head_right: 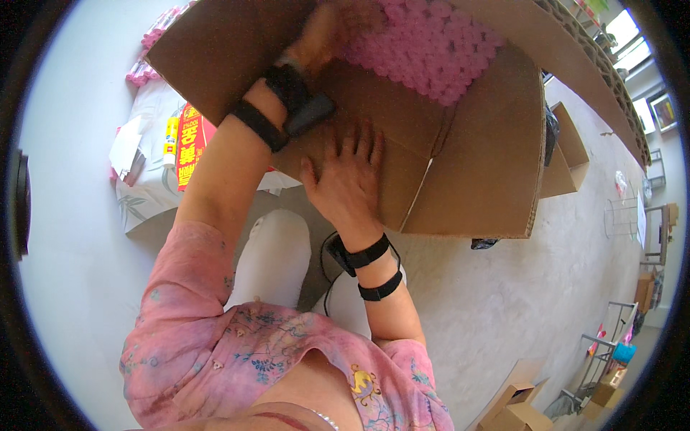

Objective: The person packs pink tubes into a cardboard box by hand, arranging them in rows. They repeatedly reach for more pink tubes from a large pile on the table and place them into the box.

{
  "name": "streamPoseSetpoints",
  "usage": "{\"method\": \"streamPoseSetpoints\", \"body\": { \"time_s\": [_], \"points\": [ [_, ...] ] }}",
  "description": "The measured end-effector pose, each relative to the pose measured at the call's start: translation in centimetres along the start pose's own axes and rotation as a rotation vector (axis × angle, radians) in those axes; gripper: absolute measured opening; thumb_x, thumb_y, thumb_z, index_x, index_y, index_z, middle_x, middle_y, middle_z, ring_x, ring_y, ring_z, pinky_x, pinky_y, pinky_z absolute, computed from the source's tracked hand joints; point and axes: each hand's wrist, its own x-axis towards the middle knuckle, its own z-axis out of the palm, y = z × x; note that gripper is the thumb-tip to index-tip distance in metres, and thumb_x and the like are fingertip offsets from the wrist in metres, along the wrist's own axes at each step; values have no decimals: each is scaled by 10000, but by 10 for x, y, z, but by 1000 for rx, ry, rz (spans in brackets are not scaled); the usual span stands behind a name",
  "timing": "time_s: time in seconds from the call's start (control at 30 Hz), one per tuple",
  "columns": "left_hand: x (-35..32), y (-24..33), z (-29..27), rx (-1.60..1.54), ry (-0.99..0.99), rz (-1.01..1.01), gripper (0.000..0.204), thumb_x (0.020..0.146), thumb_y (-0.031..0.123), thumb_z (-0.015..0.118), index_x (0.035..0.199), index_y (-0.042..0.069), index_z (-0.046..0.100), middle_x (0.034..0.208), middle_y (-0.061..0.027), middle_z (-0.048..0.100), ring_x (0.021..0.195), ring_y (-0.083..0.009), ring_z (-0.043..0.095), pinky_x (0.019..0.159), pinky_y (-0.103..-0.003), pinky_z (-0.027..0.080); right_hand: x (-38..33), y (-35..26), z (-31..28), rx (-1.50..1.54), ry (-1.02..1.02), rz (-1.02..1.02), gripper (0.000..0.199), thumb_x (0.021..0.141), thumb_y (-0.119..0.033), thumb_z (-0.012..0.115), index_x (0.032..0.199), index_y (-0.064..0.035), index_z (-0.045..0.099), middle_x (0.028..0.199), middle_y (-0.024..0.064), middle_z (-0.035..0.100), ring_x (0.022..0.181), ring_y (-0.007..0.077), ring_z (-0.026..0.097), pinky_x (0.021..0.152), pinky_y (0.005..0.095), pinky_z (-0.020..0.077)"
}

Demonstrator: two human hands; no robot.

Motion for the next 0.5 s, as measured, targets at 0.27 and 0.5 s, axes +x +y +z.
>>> {"method": "streamPoseSetpoints", "body": {
  "time_s": [0.27, 0.5],
  "points": [
    [-52, 47, 52, 212, -84, 161, 418, 1070, 267, 394, 1143, -18, 690, 1114, -142, 741, 1068, -250, 702, 982, -385, 525, 4, -9, 2, -3, 9, -8, 676, 939, -443, 573, 1413, 39, 563, 1485, 318, 475, 1439, 491, 360, 1234, 599, 192],
    [-27, 63, 48, -92, -231, -170, 390, 1082, 222, 420, 1263, -28, 659, 1197, -157, 729, 1138, -261, 696, 1045, -372, 514, 7, -18, -2, 96, 5, -33, 611, 928, -409, 589, 1284, 86, 630, 1447, 340, 491, 1409, 505, 377, 1218, 605, 215]
  ]
}}
